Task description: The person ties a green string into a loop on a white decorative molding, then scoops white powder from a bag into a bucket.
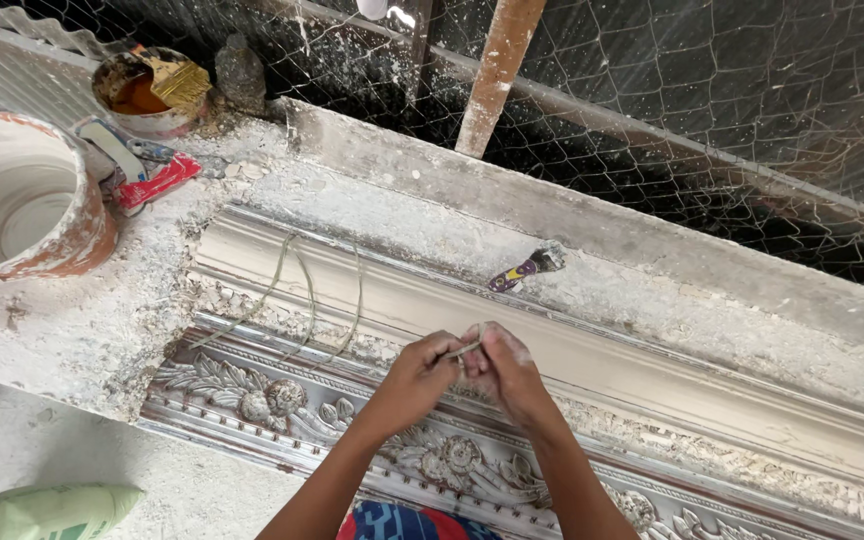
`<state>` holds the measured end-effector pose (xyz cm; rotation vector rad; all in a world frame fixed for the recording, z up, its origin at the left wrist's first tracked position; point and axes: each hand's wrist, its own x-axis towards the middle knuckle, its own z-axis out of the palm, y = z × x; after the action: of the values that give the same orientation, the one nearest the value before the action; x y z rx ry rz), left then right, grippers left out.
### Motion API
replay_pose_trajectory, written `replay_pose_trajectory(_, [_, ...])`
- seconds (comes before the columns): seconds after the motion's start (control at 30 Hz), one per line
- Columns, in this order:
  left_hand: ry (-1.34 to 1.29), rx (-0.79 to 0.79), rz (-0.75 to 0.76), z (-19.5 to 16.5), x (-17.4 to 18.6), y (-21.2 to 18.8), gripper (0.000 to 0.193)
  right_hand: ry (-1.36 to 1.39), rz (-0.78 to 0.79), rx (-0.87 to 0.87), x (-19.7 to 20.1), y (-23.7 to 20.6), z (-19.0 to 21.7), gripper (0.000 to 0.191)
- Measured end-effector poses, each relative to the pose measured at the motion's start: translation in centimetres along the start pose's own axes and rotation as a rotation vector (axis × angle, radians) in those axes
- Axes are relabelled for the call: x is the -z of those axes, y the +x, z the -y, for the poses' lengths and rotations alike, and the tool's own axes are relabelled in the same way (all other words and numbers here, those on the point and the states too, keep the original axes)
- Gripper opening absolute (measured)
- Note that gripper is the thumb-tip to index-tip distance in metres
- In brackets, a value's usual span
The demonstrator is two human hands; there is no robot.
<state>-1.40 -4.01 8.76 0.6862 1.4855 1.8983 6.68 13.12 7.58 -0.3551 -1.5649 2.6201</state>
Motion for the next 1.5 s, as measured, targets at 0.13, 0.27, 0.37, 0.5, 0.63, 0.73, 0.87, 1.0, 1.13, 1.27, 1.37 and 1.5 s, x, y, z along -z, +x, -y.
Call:
replay_pose_trajectory(0.13, [-0.038,0.101,-0.298,-0.8,-0.3,0.4,0.027,0.038,-0.106,0.136,-0.6,0.3,-0.1,0.022])
replay_pose_trajectory(0.27, [-0.564,0.085,-0.218,-1.8,-0.4,0.7,0.019,0.319,-0.166,0.033,-0.5,0.4,0.2,0.018])
replay_pose_trajectory(0.37, [-0.566,0.033,0.052,-2.3,-0.7,-0.2,0.016,0.465,-0.075,-0.011,-0.2,0.8,0.2,0.018])
replay_pose_trajectory(0.5, [-0.256,0.062,0.167,-1.8,-1.1,-0.9,0.018,0.507,-0.069,0.046,-0.2,0.9,-0.1,0.011])
replay_pose_trajectory(0.63, [-0.275,0.180,-0.253,0.4,-0.5,0.8,0.008,0.153,0.073,0.261,-0.9,-0.2,-0.3,0.015])
replay_pose_trajectory(0.73, [-0.248,0.078,-0.450,1.8,-0.3,1.8,0.011,-0.491,0.179,0.409,-1.3,-1.3,-0.6,0.013])
replay_pose_trajectory(0.87, [-0.111,0.035,-0.282,1.3,-1.2,1.2,0.025,-0.233,-0.051,0.312,0.4,-0.4,0.1,0.011])
replay_pose_trajectory(1.0, [-0.185,-0.004,0.089,-2.1,-1.8,-1.1,0.036,0.171,-0.102,0.233,2.1,0.1,0.7,0.016])
replay_pose_trajectory(1.13, [0.067,0.026,0.220,-4.9,-2.2,-1.1,0.025,0.178,-0.101,0.255,1.7,-0.4,0.2,0.019])
replay_pose_trajectory(1.27, [0.191,0.031,0.103,-4.9,-3.0,-0.4,0.016,0.189,-0.152,0.278,0.9,-0.2,0.0,0.018])
replay_pose_trajectory(1.37, [0.145,0.065,0.001,-3.7,-3.3,-0.5,0.012,0.207,-0.144,0.345,0.7,0.0,0.1,0.017])
replay_pose_trajectory(1.5, [0.059,0.058,-0.138,-1.6,-2.6,0.2,0.013,0.181,-0.092,0.387,0.3,-0.3,-0.8,0.015])
